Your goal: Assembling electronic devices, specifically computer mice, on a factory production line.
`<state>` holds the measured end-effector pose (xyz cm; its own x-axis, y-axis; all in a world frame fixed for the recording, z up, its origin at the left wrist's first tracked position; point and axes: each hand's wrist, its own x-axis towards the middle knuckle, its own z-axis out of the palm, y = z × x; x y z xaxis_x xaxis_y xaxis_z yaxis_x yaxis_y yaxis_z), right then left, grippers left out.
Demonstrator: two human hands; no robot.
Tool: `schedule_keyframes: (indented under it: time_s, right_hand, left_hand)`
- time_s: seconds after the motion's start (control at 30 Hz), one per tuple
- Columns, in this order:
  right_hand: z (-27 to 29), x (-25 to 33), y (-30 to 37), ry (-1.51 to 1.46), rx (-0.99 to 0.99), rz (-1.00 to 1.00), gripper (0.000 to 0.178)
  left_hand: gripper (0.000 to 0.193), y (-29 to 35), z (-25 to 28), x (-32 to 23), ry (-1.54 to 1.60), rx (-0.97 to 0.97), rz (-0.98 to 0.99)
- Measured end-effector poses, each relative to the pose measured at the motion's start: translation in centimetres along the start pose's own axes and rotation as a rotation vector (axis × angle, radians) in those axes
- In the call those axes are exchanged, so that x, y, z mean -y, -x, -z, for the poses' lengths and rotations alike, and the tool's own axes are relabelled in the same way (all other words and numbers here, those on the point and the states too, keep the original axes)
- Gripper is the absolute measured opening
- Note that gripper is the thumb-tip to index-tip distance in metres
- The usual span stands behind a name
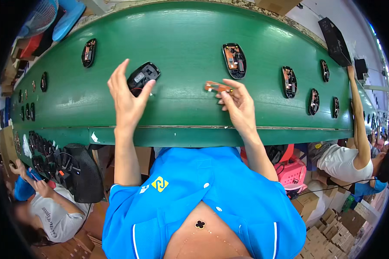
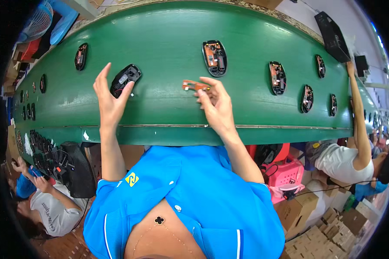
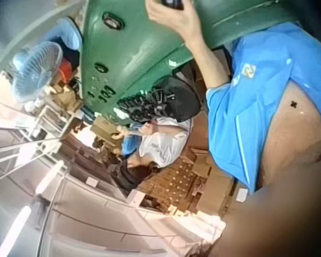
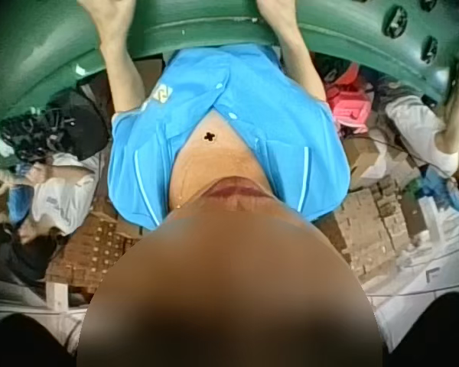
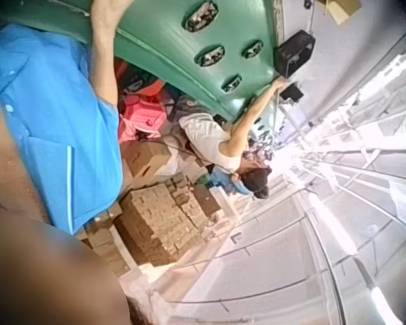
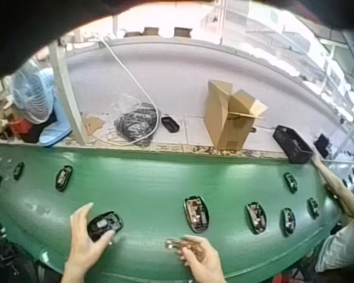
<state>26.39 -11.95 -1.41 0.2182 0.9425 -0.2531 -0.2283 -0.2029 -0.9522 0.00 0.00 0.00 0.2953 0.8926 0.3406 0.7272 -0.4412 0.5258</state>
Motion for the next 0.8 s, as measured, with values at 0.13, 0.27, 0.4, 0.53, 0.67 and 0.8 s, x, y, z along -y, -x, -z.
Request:
schedule_keyframes:
  time_s: [0.13,0.27,0.4,0.53,0.67,0.8]
  right_hand:
    - [1.8,0.9,1.1,0.422,-0.15,-0.008,0.043]
    - [2.1,1.0,1.5,0.723,-0.172,0.121,0.047]
    - [2.1,1.6,2.3,0.785,-0.145,0.163,0.049]
    - [2.4,1.8,2.7,0.746,-0.111,0.172,0.05]
    - [2.9,1.7,2.7,0.745,-0.097,0.205,0.052]
    - [3.2,1.1,2.6,0.863,-0.126,0.208,0.053]
  left_hand:
    - [0.084,0.4,-0.6,1.2,0.041,0.061,0.12]
    - [0.083,0.3,-1.5,0.9,0.143,0.119,0.134]
    - [0.082,0.4,-1.8,0.3,0.225,0.151,0.146]
    - [0.083,0.8,-2.3,-0.8,0.3,0.183,0.129]
    - [0.086,1.3,-3.0,-2.4,0.369,0.246,0.027]
    - [0.086,2.2,-3.9,-4.6,0.385,0.313,-0.053]
